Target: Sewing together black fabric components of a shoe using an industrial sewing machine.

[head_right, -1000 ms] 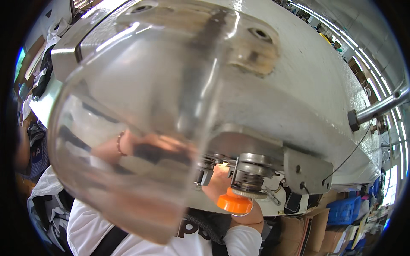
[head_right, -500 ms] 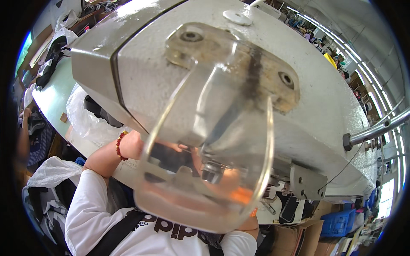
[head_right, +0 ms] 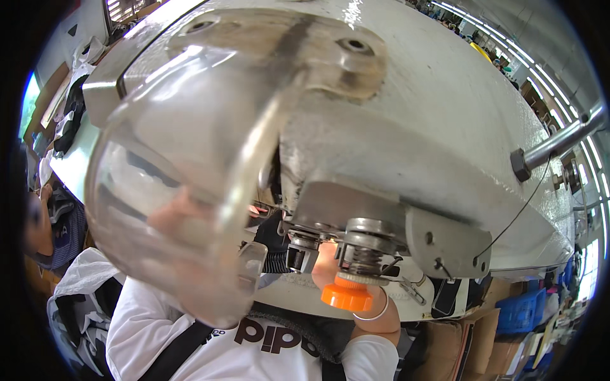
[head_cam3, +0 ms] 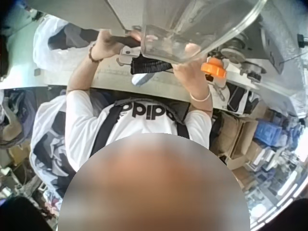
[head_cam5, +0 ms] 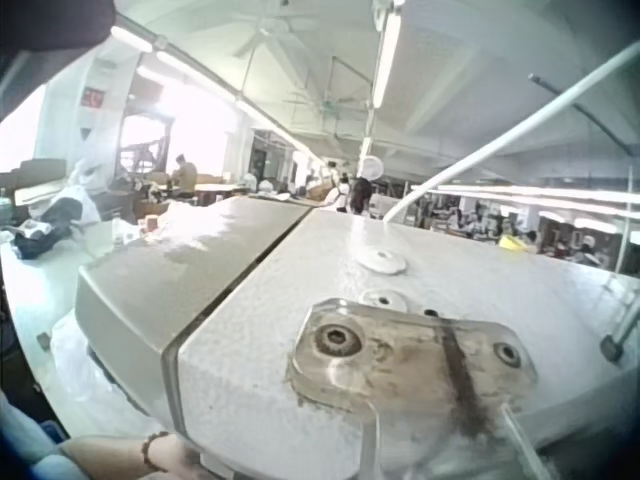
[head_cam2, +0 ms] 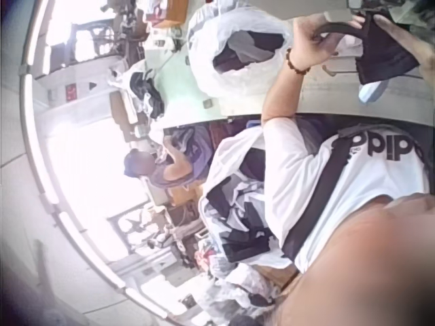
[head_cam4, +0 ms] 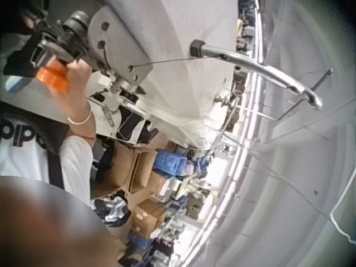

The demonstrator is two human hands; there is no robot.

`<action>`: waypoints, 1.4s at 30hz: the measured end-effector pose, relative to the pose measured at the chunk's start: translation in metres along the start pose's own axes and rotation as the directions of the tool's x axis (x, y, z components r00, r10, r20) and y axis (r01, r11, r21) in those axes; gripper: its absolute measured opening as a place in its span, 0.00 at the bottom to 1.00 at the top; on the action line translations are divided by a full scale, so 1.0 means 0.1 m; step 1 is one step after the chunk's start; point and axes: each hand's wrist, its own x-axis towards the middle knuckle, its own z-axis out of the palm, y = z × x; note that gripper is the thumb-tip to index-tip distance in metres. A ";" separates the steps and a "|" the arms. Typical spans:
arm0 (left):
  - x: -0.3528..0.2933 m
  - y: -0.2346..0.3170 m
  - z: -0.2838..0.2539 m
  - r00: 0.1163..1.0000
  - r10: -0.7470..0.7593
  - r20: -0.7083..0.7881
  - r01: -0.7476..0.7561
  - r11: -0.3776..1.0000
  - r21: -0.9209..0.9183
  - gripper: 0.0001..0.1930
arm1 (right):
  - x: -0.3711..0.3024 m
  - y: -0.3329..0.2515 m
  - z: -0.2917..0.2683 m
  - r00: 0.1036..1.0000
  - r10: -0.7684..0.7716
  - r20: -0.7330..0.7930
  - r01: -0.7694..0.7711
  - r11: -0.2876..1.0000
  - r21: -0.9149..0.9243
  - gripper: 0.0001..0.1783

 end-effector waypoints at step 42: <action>0.14 0.32 -0.05 0.985 0.116 0.129 -0.167 0.828 0.534 0.18 | 0.15 0.17 -0.05 0.968 0.122 0.218 0.014 -0.898 0.440 0.28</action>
